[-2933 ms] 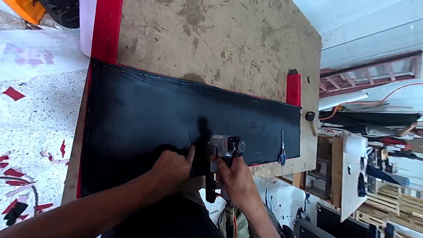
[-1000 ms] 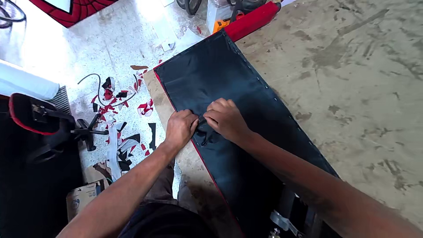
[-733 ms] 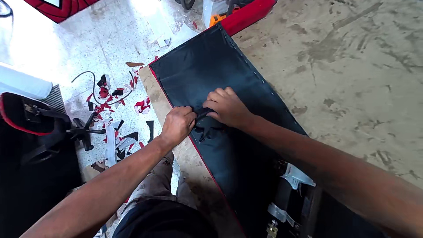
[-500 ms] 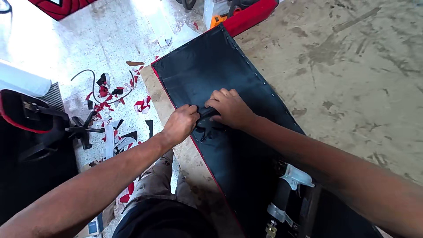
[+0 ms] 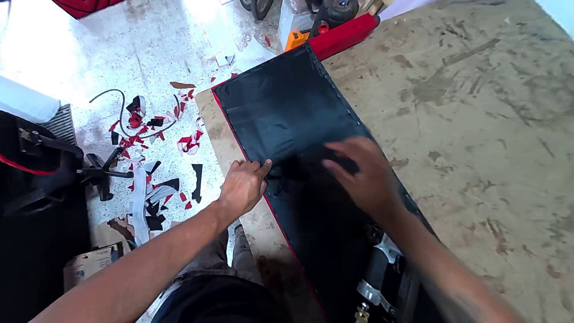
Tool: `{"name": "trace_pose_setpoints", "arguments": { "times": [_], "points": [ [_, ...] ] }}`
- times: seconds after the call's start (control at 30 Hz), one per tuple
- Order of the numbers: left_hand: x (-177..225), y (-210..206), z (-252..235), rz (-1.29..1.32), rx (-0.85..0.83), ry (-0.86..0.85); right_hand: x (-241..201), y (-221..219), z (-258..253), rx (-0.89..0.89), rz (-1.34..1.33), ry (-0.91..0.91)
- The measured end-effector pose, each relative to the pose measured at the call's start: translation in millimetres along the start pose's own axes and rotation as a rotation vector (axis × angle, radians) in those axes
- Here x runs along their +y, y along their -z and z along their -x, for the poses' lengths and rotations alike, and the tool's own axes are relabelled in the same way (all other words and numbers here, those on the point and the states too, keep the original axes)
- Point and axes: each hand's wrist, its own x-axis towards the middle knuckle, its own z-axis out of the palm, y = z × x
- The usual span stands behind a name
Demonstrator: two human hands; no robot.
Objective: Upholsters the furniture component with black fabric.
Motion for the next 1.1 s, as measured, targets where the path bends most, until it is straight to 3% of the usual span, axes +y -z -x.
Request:
{"name": "trace_pose_setpoints", "arguments": {
  "times": [0.1, 0.23, 0.3, 0.4, 0.57, 0.63, 0.7, 0.83, 1.1],
  "points": [
    [9, 4, 8, 0.097, -0.149, 0.135, -4, 44, 100, 0.216, -0.043, -0.439],
    [24, 22, 4, 0.263, -0.422, 0.288, -46, 33, 198, 0.138, -0.103, -0.96],
    [22, 28, 2, 0.311, -0.484, 0.3, -66, 7, 206, 0.112, -0.109, -1.078],
    [14, 36, 2, 0.353, -0.552, 0.271, -65, -27, 207, 0.217, 0.014, -1.128],
    [-4, 52, -10, 0.404, -0.724, 0.207, -90, 17, 142, 0.344, -0.289, -1.351],
    [-12, 49, -10, 0.442, -0.733, 0.168, -110, 41, 101, 0.271, -0.438, -1.289],
    [-19, 46, -8, 0.476, -0.714, 0.132, -127, 48, 54, 0.087, -0.483, -1.095],
    [-32, 46, -10, 0.515, -0.733, 0.084, -134, 9, -19, -0.217, -0.09, -0.746],
    [-54, 40, -2, 0.69, -0.643, 0.049, -124, -31, -43, -0.369, 0.064, -0.651]
  ]
}}
